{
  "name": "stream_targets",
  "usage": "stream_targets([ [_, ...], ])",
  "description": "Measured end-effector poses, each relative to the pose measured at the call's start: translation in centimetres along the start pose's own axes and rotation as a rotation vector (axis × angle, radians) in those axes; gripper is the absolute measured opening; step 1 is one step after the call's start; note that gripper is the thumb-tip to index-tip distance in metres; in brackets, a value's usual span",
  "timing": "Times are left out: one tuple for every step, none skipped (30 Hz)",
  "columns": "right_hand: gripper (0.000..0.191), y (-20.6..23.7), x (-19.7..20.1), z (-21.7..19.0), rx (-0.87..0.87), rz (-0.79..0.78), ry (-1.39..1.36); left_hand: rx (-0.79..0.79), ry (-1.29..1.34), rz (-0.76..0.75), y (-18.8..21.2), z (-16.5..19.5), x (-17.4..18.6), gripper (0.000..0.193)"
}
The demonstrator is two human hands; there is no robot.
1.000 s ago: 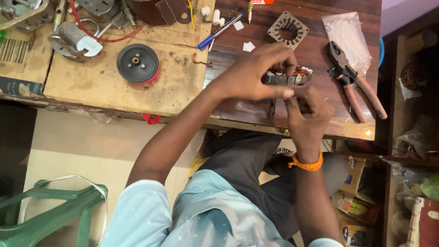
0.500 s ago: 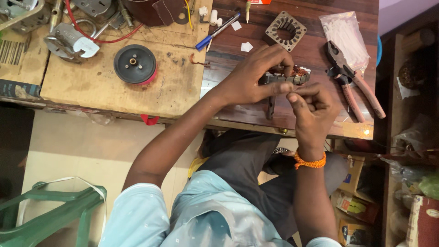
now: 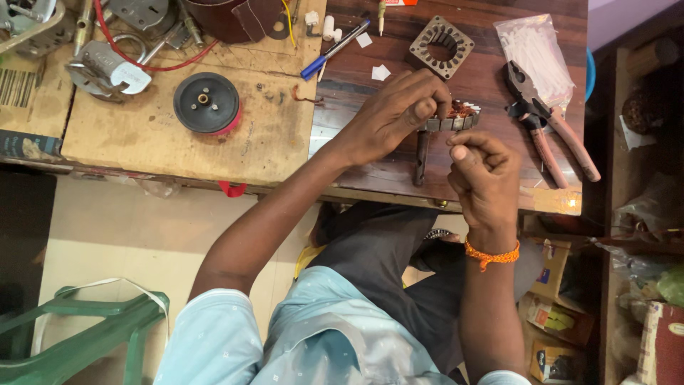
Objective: The person sits at a workbench and hand-winds copper wire around the slots of a motor armature, feeding and pressing the wire turn by turn with both hands while the armature rests on the bench. They occasionally rotate the armature to reach different slots and continue winding.
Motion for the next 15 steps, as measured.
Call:
stream_targets([
  [0.014,0.2,-0.1,-0.2,0.022,0.015,0.039,0.005,-0.001,0.003,0.0,0.0,0.0,0.066],
  [0.014,0.4,-0.3,-0.5,0.045,0.032,0.077,0.009,-0.001,0.005,0.0,-0.1,-0.1,0.066],
  [0.013,0.7,-0.2,-0.8,0.075,0.072,0.175,0.014,-0.001,0.007,0.1,-0.1,-0.1,0.066],
  [0.012,1.2,-0.2,-1.0,0.104,0.114,0.271,0.004,-0.001,0.016,0.1,0.0,-0.1,0.066],
  [0.011,1.6,-0.2,-1.2,0.136,0.156,0.366,-0.007,-0.003,0.024,0.1,0.2,0.0,0.065],
  [0.012,1.9,-0.4,-1.3,0.172,0.178,0.454,-0.021,-0.006,0.033,0.2,0.4,0.1,0.065],
  [0.013,2.1,-0.5,-1.4,0.208,0.2,0.542,-0.009,-0.024,0.042,0.2,0.5,0.1,0.06],
  [0.014,2.3,-0.7,-1.4,0.243,0.222,0.629,0.004,-0.044,0.049,0.2,0.6,0.1,0.055],
  [0.017,2.5,-1.1,-1.3,0.3,0.22,0.683,0.018,-0.065,0.056,0.3,0.8,0.0,0.051],
  [0.019,2.8,-1.5,-1.0,0.355,0.218,0.735,-0.021,-0.128,0.074,0.3,1.4,0.0,0.046],
  [0.022,3.0,-1.8,-0.8,0.41,0.217,0.787,-0.06,-0.191,0.09,0.4,2.0,0.0,0.044],
  [0.019,3.2,-1.8,-0.5,0.446,0.225,0.814,-0.098,-0.251,0.107,0.4,2.6,-0.1,0.047],
  [0.017,3.3,-1.8,-0.1,0.483,0.234,0.842,-0.078,-0.274,0.109,0.4,2.6,-0.3,0.044],
  [0.015,3.4,-1.6,0.1,0.522,0.243,0.872,-0.059,-0.297,0.112,0.3,2.6,-0.4,0.043],
  [0.016,3.2,-1.1,0.3,0.52,0.229,0.889,-0.041,-0.318,0.115,0.3,2.5,-0.5,0.044],
])
Point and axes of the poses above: each hand's wrist, its own y-axis away from the middle knuckle, its own x-axis out of the back of the hand, z = x × y, the point moved 7 cm from there along -y, towards the middle knuckle, and after that the axes turned 1 degree about -z, right-handed, at the moved point
